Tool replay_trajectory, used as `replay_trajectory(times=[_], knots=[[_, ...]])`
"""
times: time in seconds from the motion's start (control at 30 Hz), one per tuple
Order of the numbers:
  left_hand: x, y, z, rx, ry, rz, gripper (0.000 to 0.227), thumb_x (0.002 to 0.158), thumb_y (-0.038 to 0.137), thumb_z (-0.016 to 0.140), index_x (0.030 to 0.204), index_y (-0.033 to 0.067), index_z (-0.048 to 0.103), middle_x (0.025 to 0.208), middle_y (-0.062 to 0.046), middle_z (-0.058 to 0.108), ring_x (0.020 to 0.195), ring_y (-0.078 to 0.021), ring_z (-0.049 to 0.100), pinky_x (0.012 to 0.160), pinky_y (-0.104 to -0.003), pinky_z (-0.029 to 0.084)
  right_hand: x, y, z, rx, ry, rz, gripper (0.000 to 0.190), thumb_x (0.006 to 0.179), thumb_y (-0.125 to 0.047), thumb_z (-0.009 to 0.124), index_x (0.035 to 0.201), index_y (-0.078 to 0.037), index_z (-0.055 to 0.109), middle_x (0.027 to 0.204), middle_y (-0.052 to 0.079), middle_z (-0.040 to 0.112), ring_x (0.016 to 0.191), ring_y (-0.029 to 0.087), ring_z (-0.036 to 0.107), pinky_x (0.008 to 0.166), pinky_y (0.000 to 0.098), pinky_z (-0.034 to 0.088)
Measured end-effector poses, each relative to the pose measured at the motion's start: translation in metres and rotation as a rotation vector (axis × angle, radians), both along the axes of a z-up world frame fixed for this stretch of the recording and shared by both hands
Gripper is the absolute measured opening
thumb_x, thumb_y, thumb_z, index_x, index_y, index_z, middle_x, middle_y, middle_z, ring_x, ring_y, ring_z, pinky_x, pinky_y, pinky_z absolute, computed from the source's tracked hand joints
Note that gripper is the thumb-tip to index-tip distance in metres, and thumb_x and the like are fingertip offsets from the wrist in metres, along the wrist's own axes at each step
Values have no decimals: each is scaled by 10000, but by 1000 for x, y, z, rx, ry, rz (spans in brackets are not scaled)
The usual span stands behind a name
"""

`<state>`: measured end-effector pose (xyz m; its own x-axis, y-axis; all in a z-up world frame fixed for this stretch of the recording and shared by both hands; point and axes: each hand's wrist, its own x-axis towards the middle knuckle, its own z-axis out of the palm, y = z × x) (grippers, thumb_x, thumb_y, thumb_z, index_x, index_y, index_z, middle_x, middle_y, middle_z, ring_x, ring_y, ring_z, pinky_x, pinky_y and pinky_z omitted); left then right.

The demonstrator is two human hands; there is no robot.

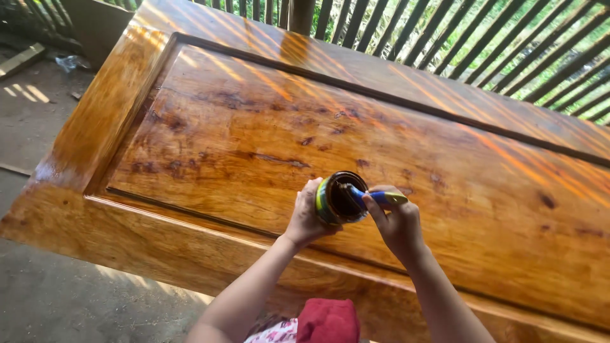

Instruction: Applying varnish to a large wooden door panel using a paintbrush.

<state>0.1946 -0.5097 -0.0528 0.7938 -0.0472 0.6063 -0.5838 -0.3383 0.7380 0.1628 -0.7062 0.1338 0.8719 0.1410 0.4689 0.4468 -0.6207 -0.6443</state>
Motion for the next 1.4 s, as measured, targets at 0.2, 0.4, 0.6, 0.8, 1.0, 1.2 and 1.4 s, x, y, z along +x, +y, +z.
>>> replay_trajectory(times=[0.2,0.4,0.6,0.8,1.0,1.2,1.4], knots=[[49,-40,1,237,155,283,1345,505,449,1005,1513,68,200,1468,-241,409,1392,-482,393,1109,-630,306,83,-58,-23,92,59,149,205,1015,-198,690,1073,-4,720,892,99,764,796,181,740,697,320,596],[118,-36,-7,94,126,232,1247,638,437,966,1568,134,192,1539,-188,405,1419,-399,428,1191,-540,370,155,-72,-49,417,20,149,202,1059,-197,683,1085,2,664,944,105,740,875,176,733,782,307,620],[164,-26,18,191,152,332,1302,527,377,988,1549,149,216,1483,-162,428,1422,-394,381,1176,-603,285,208,-45,-41,304,-49,132,197,1057,-157,708,1162,-3,646,967,132,732,857,212,704,750,328,584],[199,-13,22,305,127,362,1266,554,371,989,1547,153,233,1520,-159,416,1448,-408,347,1146,-682,242,229,-10,-6,-287,-368,156,180,993,-150,743,1020,-28,613,966,156,751,745,287,718,619,368,568],[222,8,23,188,105,393,1291,545,403,972,1564,120,231,1507,-155,438,1447,-401,377,1184,-611,297,283,-27,-44,343,-95,86,176,1099,-224,668,1106,-59,609,988,70,708,904,165,711,791,285,613],[250,38,19,17,108,476,1265,556,424,978,1535,99,246,1480,-199,447,1385,-418,441,1172,-562,359,384,-67,-161,1029,40,-138,221,1119,-178,783,1046,-32,635,981,35,672,928,160,631,871,333,557],[251,86,8,-78,110,440,1269,612,382,992,1551,96,186,1503,-198,456,1374,-372,515,1148,-452,463,465,-55,-196,1855,710,-113,219,1017,-266,627,1006,-49,650,951,96,745,852,276,739,744,451,662]])
